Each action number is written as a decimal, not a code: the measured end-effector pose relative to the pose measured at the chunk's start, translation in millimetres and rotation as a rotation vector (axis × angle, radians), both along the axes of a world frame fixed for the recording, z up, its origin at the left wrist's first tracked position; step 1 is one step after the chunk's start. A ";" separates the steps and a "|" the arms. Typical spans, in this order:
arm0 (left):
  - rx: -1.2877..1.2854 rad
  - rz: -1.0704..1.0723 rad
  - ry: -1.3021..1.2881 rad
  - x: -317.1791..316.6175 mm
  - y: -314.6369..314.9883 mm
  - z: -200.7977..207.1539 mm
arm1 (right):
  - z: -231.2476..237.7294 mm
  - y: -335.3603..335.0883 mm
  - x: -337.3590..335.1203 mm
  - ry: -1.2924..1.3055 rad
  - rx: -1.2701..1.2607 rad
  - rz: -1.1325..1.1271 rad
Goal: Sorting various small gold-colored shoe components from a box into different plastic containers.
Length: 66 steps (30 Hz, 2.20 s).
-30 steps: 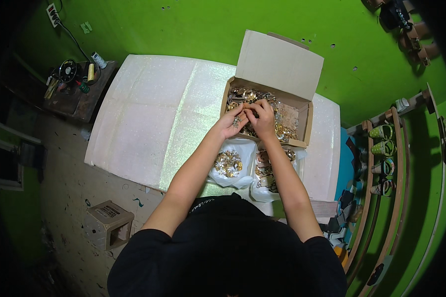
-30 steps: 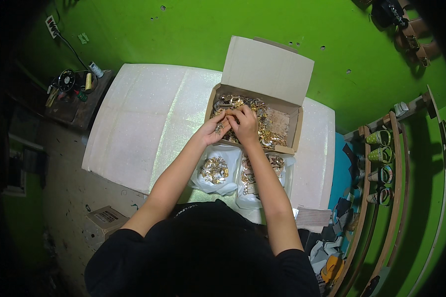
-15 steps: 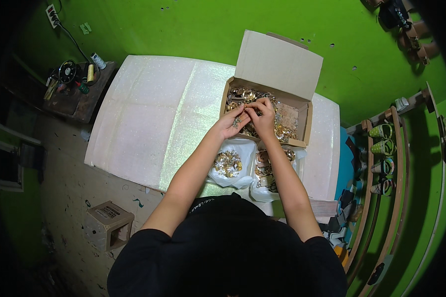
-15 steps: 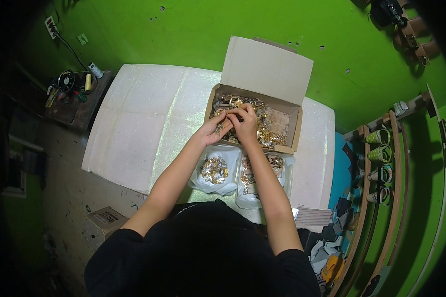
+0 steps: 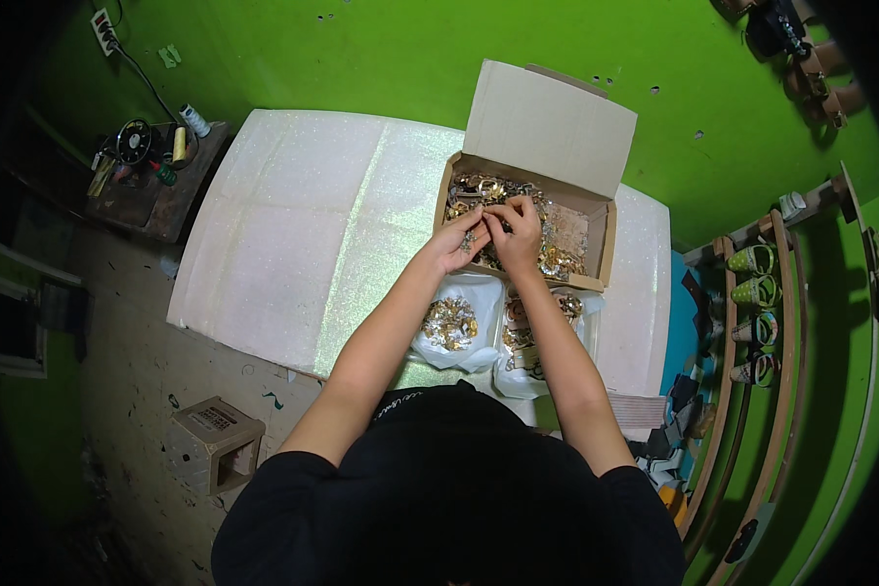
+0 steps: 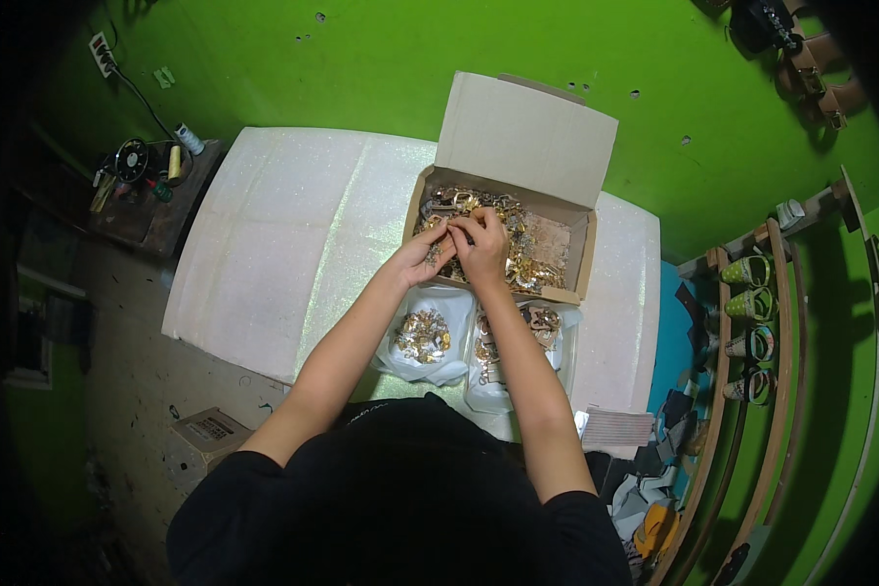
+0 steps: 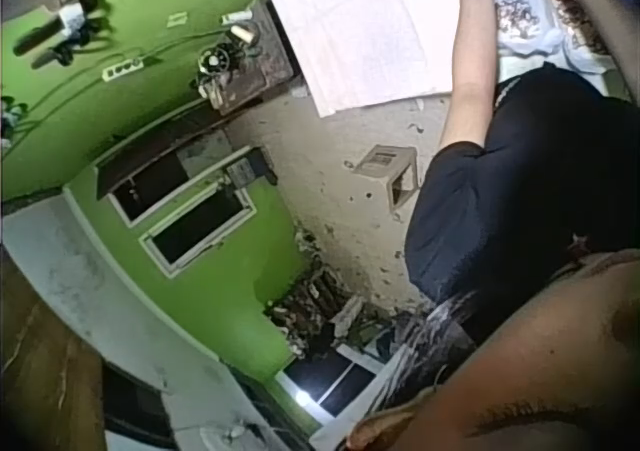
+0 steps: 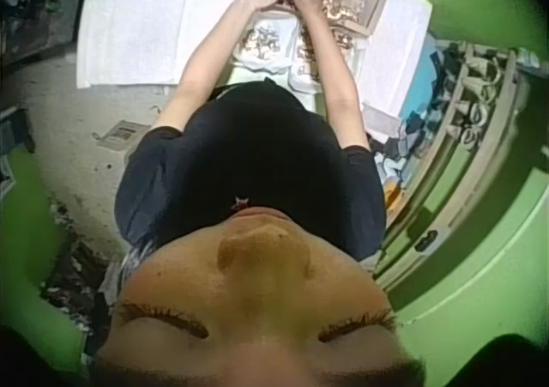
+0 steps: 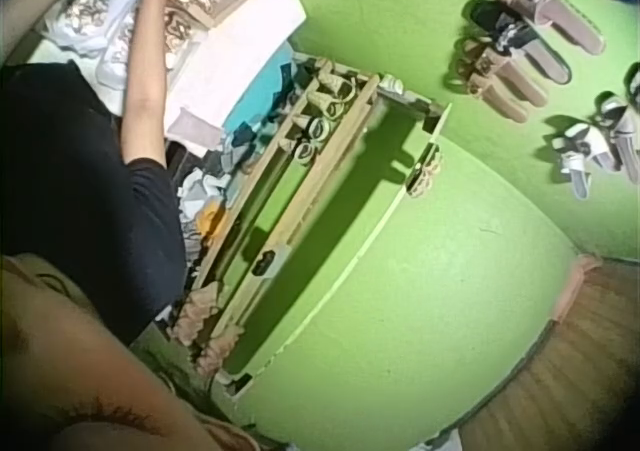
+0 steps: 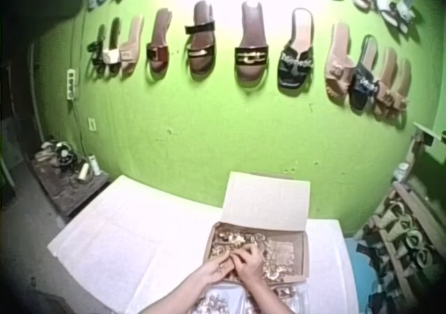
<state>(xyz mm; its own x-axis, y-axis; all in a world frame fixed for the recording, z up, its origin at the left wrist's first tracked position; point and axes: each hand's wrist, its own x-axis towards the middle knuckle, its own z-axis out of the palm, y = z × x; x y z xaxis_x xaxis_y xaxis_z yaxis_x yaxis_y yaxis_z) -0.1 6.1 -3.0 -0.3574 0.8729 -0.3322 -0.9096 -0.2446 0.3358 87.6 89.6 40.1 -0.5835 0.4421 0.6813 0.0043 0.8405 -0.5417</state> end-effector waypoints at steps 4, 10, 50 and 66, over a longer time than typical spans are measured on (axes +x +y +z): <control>-0.010 0.007 0.006 -0.6 2.4 -3.7 | -1.6 -3.0 1.7 0.003 0.127 -0.049; 0.039 -0.009 -0.080 -4.3 2.3 -6.3 | -3.5 -3.5 0.1 0.042 0.163 -0.058; -0.045 -0.005 0.051 1.6 2.3 1.9 | 1.1 6.6 2.1 -0.038 0.204 0.008; -0.050 0.038 0.090 3.0 0.7 7.3 | 3.9 3.1 2.2 -0.035 0.176 0.023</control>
<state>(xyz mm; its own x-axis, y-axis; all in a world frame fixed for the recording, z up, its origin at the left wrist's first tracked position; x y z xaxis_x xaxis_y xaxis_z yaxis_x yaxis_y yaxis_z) 3.0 6.8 4.3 -0.4203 0.8412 -0.3403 -0.8657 -0.2593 0.4282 89.8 92.8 44.0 -0.6167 0.3043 0.7260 0.0004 0.9224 -0.3863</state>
